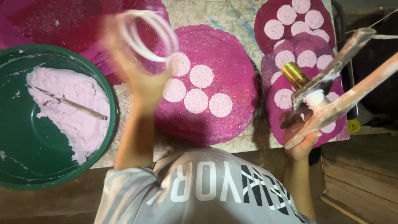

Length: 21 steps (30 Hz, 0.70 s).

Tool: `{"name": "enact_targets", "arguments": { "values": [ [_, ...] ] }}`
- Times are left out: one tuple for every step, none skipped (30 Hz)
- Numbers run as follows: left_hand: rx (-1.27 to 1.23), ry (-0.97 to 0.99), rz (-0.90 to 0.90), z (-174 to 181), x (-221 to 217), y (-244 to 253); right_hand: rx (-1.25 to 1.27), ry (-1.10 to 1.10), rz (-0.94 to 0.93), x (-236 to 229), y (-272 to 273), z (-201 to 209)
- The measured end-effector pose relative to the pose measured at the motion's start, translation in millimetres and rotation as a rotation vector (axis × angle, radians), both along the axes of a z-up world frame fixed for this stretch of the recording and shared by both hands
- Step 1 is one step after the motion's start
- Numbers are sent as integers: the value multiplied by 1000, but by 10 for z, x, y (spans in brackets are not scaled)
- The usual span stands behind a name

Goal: The person scoops pink dough from a green bowl using a wooden-handled tool and applies it into circular indentations on a pink glittery surface. The person repeatedly fills the circles and then moves the completed sheet to a stack.

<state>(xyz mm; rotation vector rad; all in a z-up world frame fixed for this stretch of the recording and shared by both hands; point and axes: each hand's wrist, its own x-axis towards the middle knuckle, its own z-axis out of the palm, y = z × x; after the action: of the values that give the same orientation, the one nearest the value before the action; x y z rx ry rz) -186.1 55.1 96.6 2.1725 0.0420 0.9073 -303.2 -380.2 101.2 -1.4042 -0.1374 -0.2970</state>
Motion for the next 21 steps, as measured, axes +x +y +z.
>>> {"name": "enact_targets", "arguments": {
  "values": [
    [-59,-171,135,6,-99,328,8,-1,2,-24,-14,2],
    [-117,-363,277,1,-125,613,14,-1,5,-53,-34,7],
    [-184,-505,419,6,-177,899,23,3,0,-67,-49,5],
    [-158,-506,596,24,-269,1142,32,9,-3,-74,-61,6],
    [-751,-448,294,5,-290,1220,42,18,-16,-67,-65,3],
    [-1308,-351,-66,22,-309,1255,56,28,-31,-65,-59,1],
    [-1822,-219,-484,44,-388,1211,78,45,-32,-51,-46,0],
    [-1495,150,-32,27,-177,1005,103,58,-36,-19,-16,-4],
    [-1212,144,-72,-21,-172,670,128,72,-40,18,18,-6],
    [-686,83,-154,-72,-201,282,159,73,13,47,43,0],
    [-159,24,-227,-108,-196,-60,190,74,66,76,67,1],
    [-454,403,-213,-156,-172,-380,216,82,118,60,81,3],
    [-143,517,-262,-202,-88,-693,173,73,101,37,92,-1],
    [-109,585,-342,-231,-1,-901,131,57,84,44,102,-14],
    [-74,651,-422,-253,81,-1115,89,42,66,47,101,-31],
    [-34,713,-511,-267,165,-1279,76,23,42,21,96,-57],
    [-1,670,-544,-286,233,-1403,63,5,17,-11,83,-95],
    [29,628,-579,-308,276,-1507,48,-11,-9,-70,58,-140],
    [59,587,-615,-335,326,-1574,34,-2,0,-140,19,-185],
    [101,530,-658,-363,382,-1599,22,7,12,-203,-26,-232],
    [143,472,-700,-394,436,-1596,9,16,24,-274,-77,-275]
  ]
}}
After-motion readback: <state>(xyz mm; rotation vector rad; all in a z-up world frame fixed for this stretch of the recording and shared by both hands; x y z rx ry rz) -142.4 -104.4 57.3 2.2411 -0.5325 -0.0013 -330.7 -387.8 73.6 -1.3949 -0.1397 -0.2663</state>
